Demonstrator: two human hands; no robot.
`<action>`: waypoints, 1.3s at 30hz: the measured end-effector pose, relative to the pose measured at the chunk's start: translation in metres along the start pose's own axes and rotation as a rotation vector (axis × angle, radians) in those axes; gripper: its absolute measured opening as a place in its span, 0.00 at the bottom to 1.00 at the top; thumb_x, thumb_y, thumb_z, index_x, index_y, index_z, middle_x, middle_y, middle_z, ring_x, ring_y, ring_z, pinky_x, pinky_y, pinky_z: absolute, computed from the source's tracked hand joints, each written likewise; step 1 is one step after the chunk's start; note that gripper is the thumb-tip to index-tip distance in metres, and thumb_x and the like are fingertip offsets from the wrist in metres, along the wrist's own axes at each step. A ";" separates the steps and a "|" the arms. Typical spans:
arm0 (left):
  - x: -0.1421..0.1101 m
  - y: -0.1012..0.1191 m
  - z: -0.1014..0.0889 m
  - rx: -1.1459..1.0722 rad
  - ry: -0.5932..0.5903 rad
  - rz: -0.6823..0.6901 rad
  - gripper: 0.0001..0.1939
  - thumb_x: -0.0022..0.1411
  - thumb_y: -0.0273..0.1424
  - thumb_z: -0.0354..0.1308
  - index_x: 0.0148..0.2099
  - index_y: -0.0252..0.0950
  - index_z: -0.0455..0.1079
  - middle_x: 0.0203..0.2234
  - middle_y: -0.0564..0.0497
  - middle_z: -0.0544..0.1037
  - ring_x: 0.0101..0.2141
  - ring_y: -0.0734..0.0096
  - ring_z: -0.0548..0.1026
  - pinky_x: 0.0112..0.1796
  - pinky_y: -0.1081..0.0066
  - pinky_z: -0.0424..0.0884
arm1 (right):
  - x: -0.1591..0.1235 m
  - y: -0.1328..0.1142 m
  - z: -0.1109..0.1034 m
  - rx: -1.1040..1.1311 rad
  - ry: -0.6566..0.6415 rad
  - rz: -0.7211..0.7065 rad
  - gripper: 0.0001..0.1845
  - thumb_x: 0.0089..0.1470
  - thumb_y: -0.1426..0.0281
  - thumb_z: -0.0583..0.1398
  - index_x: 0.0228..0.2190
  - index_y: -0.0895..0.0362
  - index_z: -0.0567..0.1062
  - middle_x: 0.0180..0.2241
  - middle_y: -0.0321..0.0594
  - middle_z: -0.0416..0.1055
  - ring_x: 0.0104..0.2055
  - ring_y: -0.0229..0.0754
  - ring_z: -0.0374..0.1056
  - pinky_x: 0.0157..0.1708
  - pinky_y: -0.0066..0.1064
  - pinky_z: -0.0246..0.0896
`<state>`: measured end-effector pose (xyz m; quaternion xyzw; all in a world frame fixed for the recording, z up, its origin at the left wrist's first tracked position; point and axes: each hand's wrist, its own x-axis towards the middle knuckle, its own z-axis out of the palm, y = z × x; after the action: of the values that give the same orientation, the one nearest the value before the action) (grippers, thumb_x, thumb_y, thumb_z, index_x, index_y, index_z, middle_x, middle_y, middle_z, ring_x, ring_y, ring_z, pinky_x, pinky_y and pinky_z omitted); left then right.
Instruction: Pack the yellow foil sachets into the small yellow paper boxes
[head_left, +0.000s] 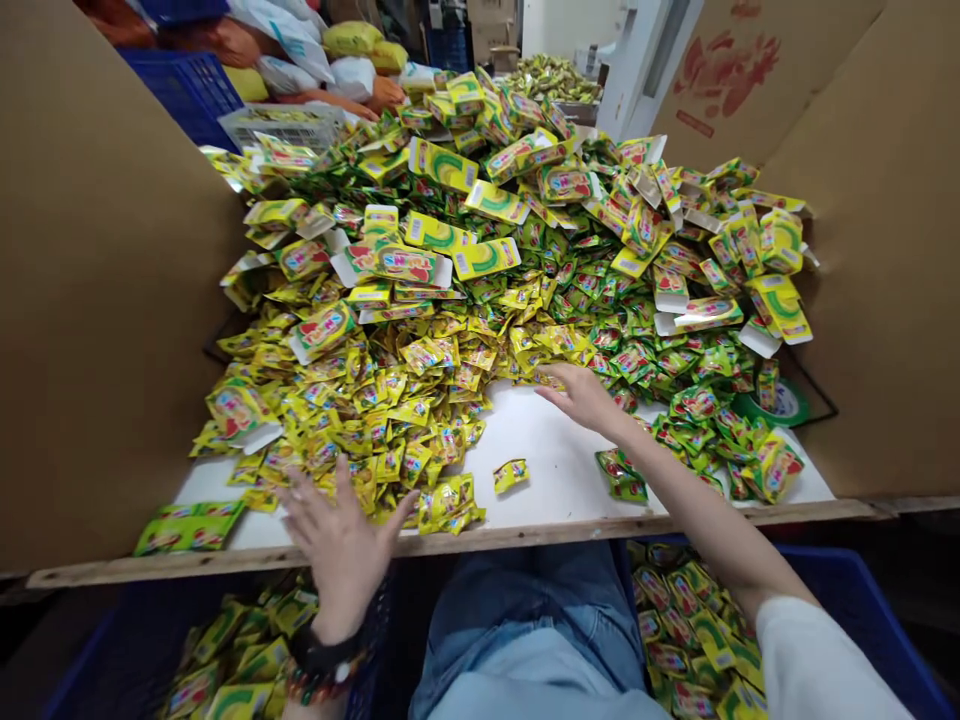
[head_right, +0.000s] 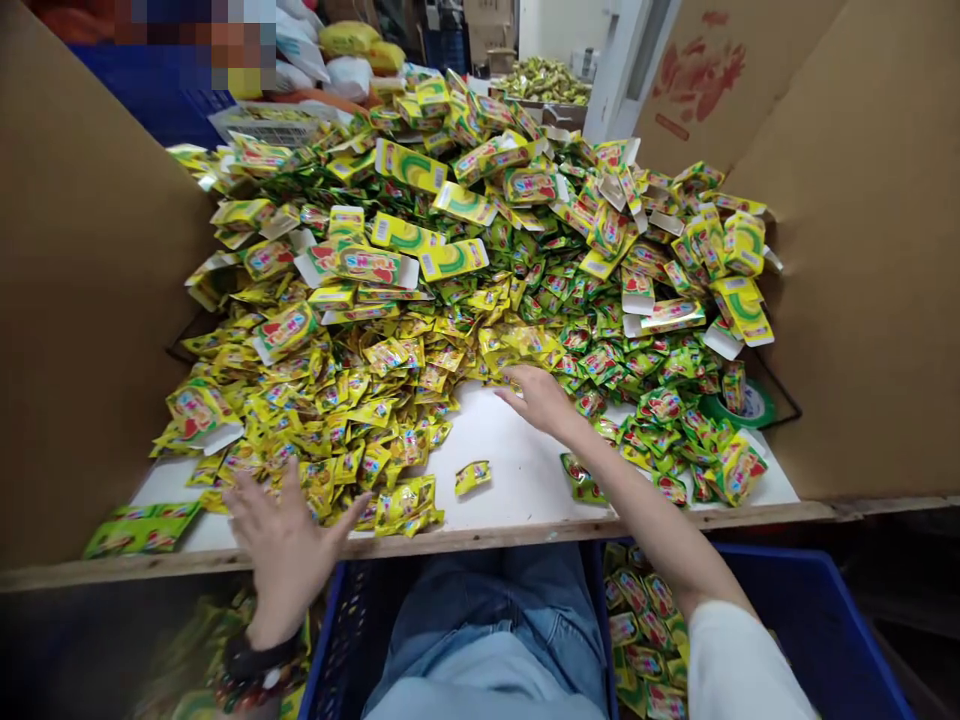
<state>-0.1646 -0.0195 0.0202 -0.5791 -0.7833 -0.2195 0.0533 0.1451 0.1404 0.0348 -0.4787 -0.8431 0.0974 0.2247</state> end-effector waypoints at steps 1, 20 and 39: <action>0.007 -0.012 -0.003 0.017 0.007 -0.065 0.46 0.61 0.55 0.50 0.70 0.29 0.47 0.69 0.28 0.33 0.66 0.27 0.36 0.59 0.31 0.45 | 0.027 -0.005 0.006 0.050 0.017 -0.086 0.18 0.61 0.65 0.58 0.50 0.61 0.74 0.48 0.46 0.77 0.50 0.42 0.72 0.50 0.31 0.64; 0.009 0.014 0.041 -0.025 -0.334 -0.060 0.42 0.60 0.56 0.52 0.69 0.42 0.48 0.65 0.32 0.51 0.61 0.37 0.59 0.53 0.37 0.60 | 0.066 -0.035 0.089 -0.062 -0.030 -0.039 0.29 0.63 0.53 0.50 0.57 0.57 0.67 0.46 0.49 0.74 0.51 0.54 0.63 0.53 0.45 0.52; 0.063 0.082 0.006 -0.429 -0.367 0.421 0.28 0.66 0.47 0.48 0.63 0.38 0.62 0.60 0.42 0.67 0.61 0.56 0.64 0.61 0.53 0.61 | -0.130 0.125 -0.076 -0.076 0.562 0.633 0.22 0.55 0.56 0.55 0.36 0.60 0.81 0.37 0.53 0.80 0.37 0.52 0.74 0.42 0.45 0.67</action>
<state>-0.1076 0.0572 0.0589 -0.7556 -0.5795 -0.2556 -0.1671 0.3336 0.0907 0.0174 -0.7298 -0.5636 -0.0037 0.3869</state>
